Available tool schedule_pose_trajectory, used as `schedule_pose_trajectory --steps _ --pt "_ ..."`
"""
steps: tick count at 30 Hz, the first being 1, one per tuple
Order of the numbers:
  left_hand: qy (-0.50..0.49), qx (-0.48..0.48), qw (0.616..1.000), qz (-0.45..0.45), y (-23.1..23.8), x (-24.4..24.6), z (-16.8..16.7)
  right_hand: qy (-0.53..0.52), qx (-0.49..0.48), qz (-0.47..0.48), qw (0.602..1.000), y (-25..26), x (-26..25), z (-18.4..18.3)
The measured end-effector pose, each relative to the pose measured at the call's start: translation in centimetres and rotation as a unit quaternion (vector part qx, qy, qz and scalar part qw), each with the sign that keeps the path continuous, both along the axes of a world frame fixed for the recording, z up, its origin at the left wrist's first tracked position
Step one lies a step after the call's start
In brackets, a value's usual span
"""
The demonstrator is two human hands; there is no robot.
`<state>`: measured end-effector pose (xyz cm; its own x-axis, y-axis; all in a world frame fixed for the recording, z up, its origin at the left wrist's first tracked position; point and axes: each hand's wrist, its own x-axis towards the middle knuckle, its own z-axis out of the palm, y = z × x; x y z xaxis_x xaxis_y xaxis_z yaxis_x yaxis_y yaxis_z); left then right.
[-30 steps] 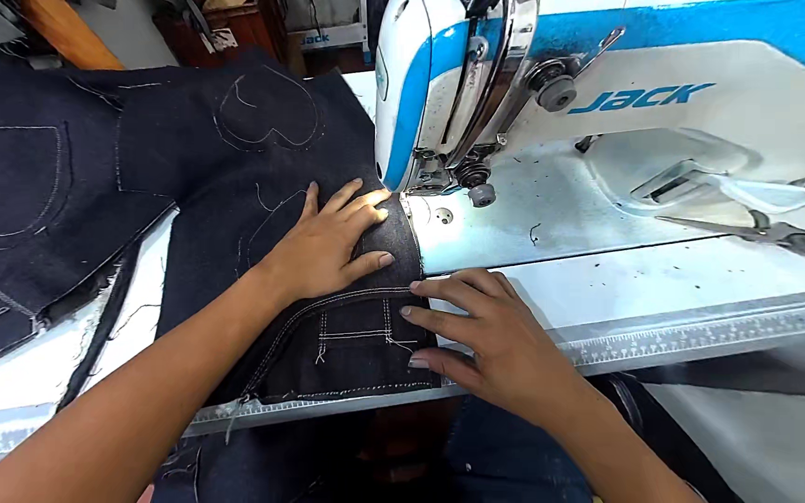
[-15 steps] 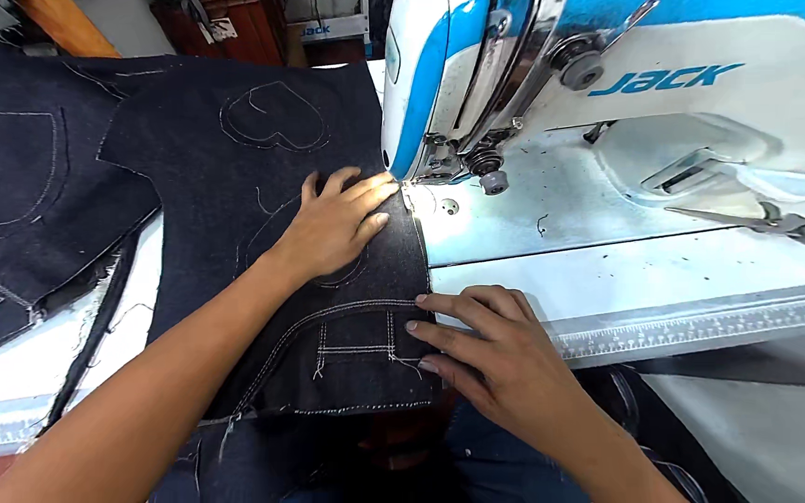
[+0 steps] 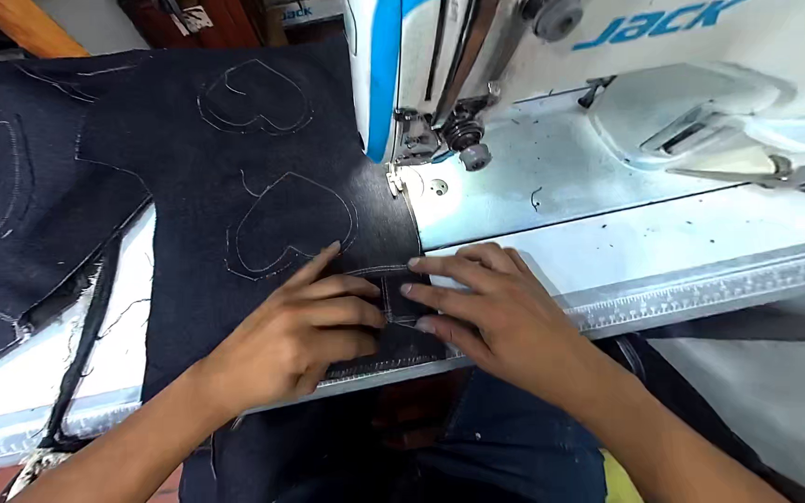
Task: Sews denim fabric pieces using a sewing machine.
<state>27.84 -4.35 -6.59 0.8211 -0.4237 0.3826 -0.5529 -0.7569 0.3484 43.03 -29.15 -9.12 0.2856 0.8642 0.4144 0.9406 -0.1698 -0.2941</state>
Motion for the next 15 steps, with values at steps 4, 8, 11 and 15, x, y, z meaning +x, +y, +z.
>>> schedule_pose_trajectory --steps 4,8,11,15 --pt "0.010 0.048 0.998 -0.036 1.6 1.3 -0.9 -0.002 -0.004 0.024 1.000 1.9 2.3 0.7" --pt "0.008 0.109 0.993 -0.037 2.8 3.6 -0.5 0.001 0.031 0.030 0.999 3.4 4.3 0.3" --pt "0.008 0.128 0.991 -0.023 3.4 5.1 -0.4 -0.005 0.046 0.005 0.999 3.4 4.2 0.1" --pt "0.010 0.135 0.991 -0.006 4.5 7.0 -0.2 -0.013 0.023 -0.033 0.999 3.4 3.8 0.3"
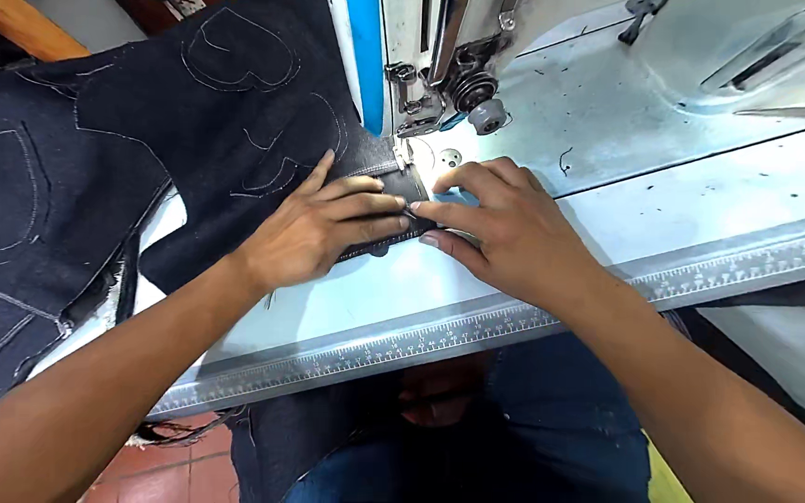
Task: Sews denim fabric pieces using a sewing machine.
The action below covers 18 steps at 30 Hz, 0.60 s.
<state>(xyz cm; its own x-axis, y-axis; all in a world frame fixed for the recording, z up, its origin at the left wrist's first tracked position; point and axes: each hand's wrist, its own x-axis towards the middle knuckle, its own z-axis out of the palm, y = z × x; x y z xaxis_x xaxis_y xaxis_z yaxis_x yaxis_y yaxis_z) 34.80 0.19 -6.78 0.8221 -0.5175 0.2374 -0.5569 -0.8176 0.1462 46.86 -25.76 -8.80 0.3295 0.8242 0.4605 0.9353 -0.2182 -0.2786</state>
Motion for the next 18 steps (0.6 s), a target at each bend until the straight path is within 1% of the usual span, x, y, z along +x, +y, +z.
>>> schedule_pose_trajectory --steps 6,10,11,12,13,14,15,16,17,18 --pt "-0.009 -0.001 1.000 0.002 2.6 3.1 0.1 0.006 -0.058 -0.036 0.998 0.5 0.3 0.2" --pt "-0.020 0.014 1.000 -0.004 4.1 5.1 0.4 0.013 -0.046 -0.043 0.998 0.5 0.4 0.1" --pt "-0.007 0.037 0.999 -0.009 4.2 5.4 1.2 0.017 -0.041 -0.042 0.998 0.5 0.5 0.1" --pt "0.013 0.088 0.996 -0.019 4.0 5.7 2.8 0.021 -0.037 -0.039 0.998 0.5 0.5 0.2" --pt "0.029 0.158 0.986 -0.039 3.9 6.1 5.0 0.024 -0.034 -0.035 0.999 0.6 0.7 0.2" --pt "0.034 0.219 0.973 -0.068 3.7 6.8 7.4 0.026 -0.032 -0.032 0.999 0.6 0.7 0.2" --pt "0.027 0.258 0.960 -0.104 4.0 7.5 9.4 0.032 -0.030 -0.028 0.999 0.5 0.7 0.2" --pt "0.007 0.279 0.950 -0.143 4.9 8.2 10.8 0.037 -0.025 -0.024 0.999 0.4 0.7 0.3" --pt "-0.008 0.295 0.940 -0.172 6.4 8.6 11.3 0.041 -0.018 -0.023 0.999 0.4 0.7 0.3" --pt "0.002 0.294 0.938 -0.182 8.0 8.5 10.8 0.044 -0.009 -0.022 0.999 0.3 0.7 0.3"
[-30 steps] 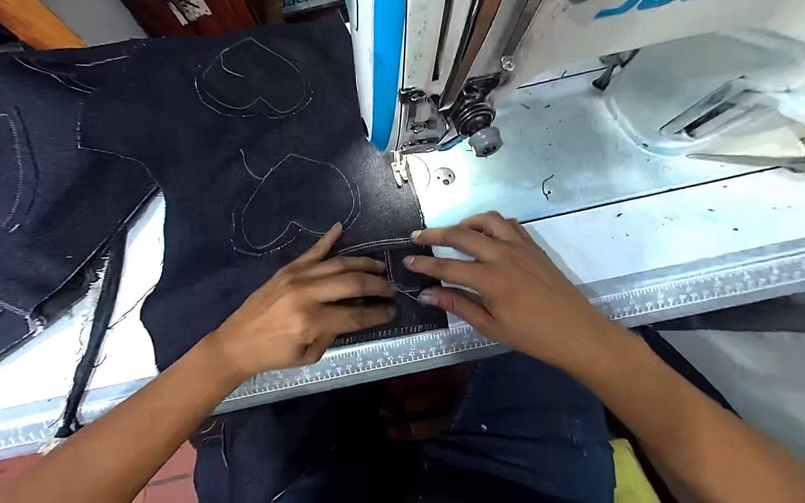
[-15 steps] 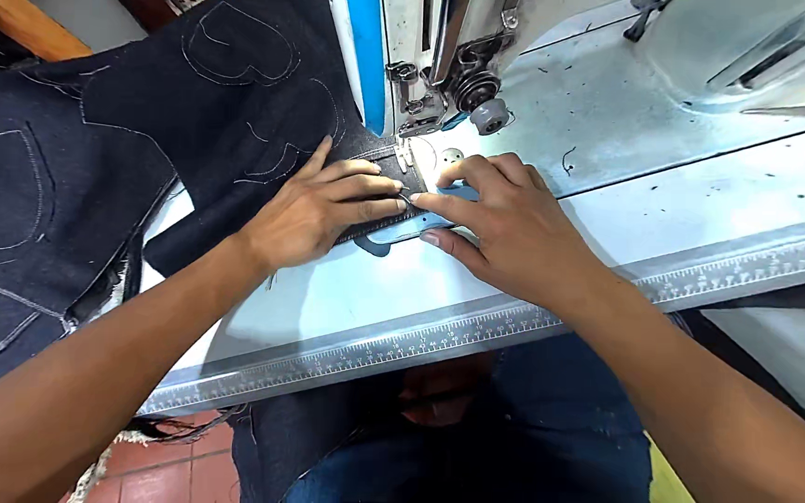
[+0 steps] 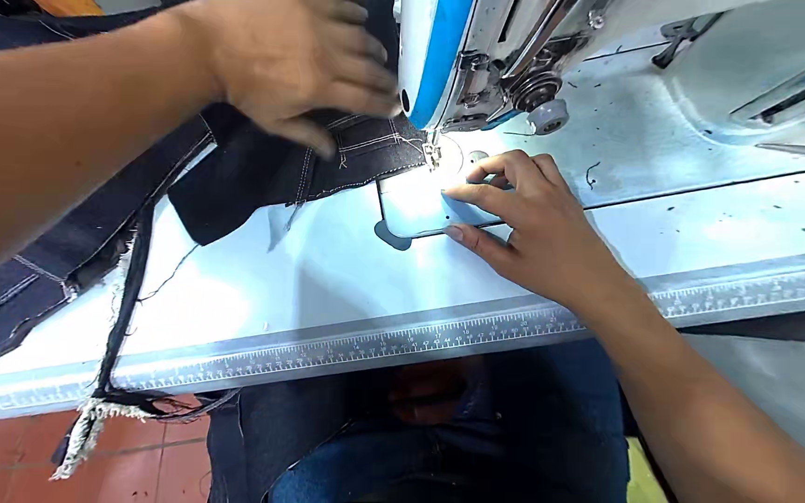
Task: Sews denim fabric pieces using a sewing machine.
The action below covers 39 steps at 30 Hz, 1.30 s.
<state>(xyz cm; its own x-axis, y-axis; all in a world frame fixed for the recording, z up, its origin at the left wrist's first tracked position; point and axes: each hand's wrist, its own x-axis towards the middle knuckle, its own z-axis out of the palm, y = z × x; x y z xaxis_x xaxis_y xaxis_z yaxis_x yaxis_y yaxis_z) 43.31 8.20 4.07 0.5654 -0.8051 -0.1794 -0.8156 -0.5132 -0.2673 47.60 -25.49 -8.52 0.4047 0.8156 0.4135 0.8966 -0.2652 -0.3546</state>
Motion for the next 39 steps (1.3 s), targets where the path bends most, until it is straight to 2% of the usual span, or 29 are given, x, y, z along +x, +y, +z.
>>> schedule_pose_trajectory --steps 2,4,6,8,9,11,13,18,21,25,28,32,39 --pt "0.052 -0.048 0.997 0.027 2.3 -2.6 -3.7 0.001 0.013 -0.002 1.000 -0.2 0.0 -0.1" --pt "0.041 -0.139 0.981 0.132 0.1 -7.9 -8.3 -0.005 0.024 0.006 1.000 -0.2 -0.1 -0.3" --pt "-0.030 -0.204 0.936 0.286 -6.8 -12.6 -11.0 -0.018 0.022 0.033 0.999 -0.2 -0.1 -0.2" --pt "-0.087 -0.231 0.877 0.413 -15.3 -15.6 -12.5 -0.026 0.015 0.073 0.997 -0.3 0.0 -0.1" --pt "-0.084 -0.236 0.850 0.464 -19.0 -16.1 -12.5 -0.025 0.022 0.088 0.996 -0.2 0.1 -0.2" --pt "-0.098 -0.243 0.816 0.514 -22.8 -15.7 -12.7 -0.007 0.046 0.093 0.995 -0.5 0.2 -0.3" --pt "-0.115 -0.234 0.810 0.525 -23.5 -15.7 -12.8 0.005 0.038 0.082 0.996 -1.0 -0.2 -0.1" --pt "-0.125 -0.228 0.843 0.472 -20.5 -18.0 -13.1 -0.034 0.002 0.082 0.996 -2.3 -2.3 -0.2" --pt "-0.096 -0.209 0.842 0.488 -20.2 -18.3 -11.4 -0.032 0.005 0.076 0.997 -2.3 -2.4 -0.5" --pt "-0.152 -0.215 0.839 0.475 -18.3 -12.9 -8.1 -0.037 -0.005 0.075 0.996 -2.2 -2.5 -0.4" --pt "-0.148 -0.217 0.839 0.476 -15.0 -8.8 -9.4 -0.023 0.007 0.084 0.996 -2.4 -2.3 -0.5" --pt "-0.107 -0.258 0.841 0.463 -14.6 -10.0 -11.3 0.004 0.030 0.043 0.999 -2.7 -2.1 -0.6" --pt "-0.074 -0.266 0.842 0.464 -13.4 -8.3 -11.2 -0.057 -0.032 -0.034 0.997 -1.8 -2.5 -1.1"
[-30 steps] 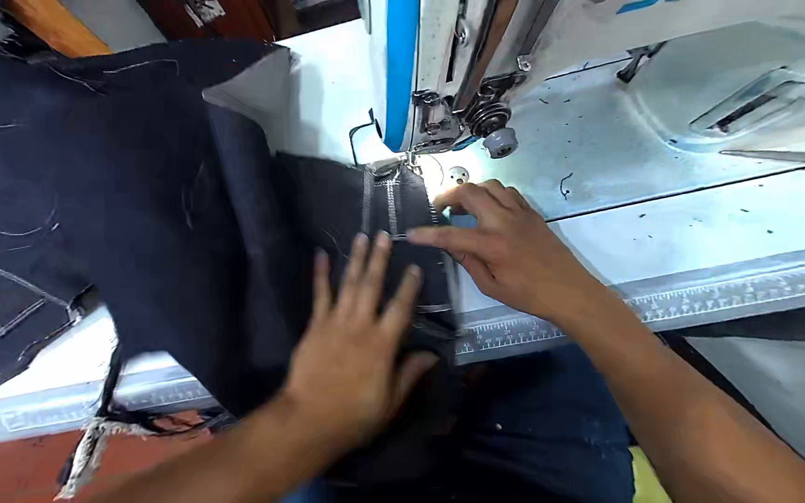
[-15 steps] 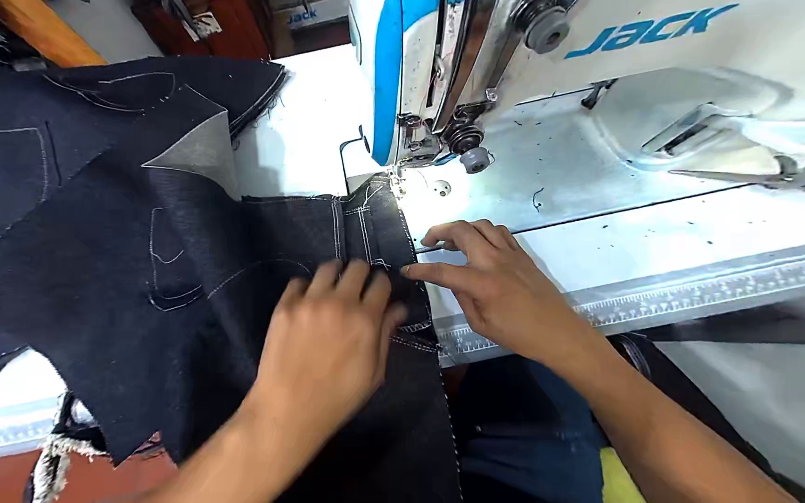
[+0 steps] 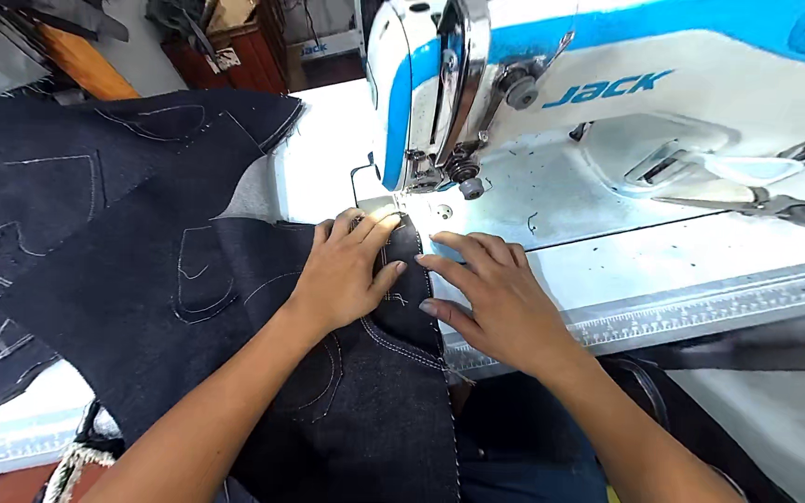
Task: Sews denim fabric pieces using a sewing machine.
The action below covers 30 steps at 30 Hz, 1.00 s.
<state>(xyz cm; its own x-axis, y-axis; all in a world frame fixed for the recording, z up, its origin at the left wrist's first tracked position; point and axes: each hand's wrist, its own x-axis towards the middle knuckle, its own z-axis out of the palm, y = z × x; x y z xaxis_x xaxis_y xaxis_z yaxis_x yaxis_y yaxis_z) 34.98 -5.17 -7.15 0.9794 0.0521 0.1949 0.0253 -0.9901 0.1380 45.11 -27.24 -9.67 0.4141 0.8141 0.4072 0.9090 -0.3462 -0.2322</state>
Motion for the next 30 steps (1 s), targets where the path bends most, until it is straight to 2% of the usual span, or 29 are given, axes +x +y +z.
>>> schedule_pose_trajectory --steps 4,8,11,14,18,19,21,24,27,30 --pt "0.007 -0.019 0.999 -0.042 0.9 0.0 0.5 0.006 -0.021 -0.003 1.000 0.1 -0.1 0.1" --pt "-0.016 -0.001 0.999 -0.035 0.3 -1.2 -0.6 0.013 -0.025 -0.072 0.997 1.7 0.8 0.6" --pt "0.014 -0.008 1.000 -0.017 1.4 -0.1 -0.6 0.006 -0.040 -0.114 0.993 3.4 2.2 0.6" --pt "0.053 -0.032 0.998 -0.027 2.1 1.4 -0.1 0.011 0.001 -0.140 0.990 3.5 2.6 0.2" --pt "0.081 -0.024 0.996 -0.027 1.8 2.0 0.4 -0.010 0.053 -0.072 0.996 2.9 2.6 -0.6" --pt "0.050 -0.011 0.999 -0.018 1.6 1.6 0.3 -0.013 0.050 -0.057 0.997 2.8 2.5 -0.6" --pt "-0.077 0.001 0.997 0.014 1.3 0.6 1.0 -0.008 0.073 -0.040 0.996 2.7 2.8 -0.6" --pt "-0.273 -0.042 0.961 0.011 0.5 -0.3 4.1 0.076 0.177 -0.027 0.981 2.5 3.7 -0.7" --pt "-0.368 -0.102 0.924 -0.024 -1.2 0.4 7.5 0.181 0.222 -0.020 0.958 2.1 4.6 -0.9" --pt "-0.382 -0.163 0.910 -0.016 -2.7 2.1 9.0 0.224 0.234 -0.007 0.946 1.7 4.8 -0.8"
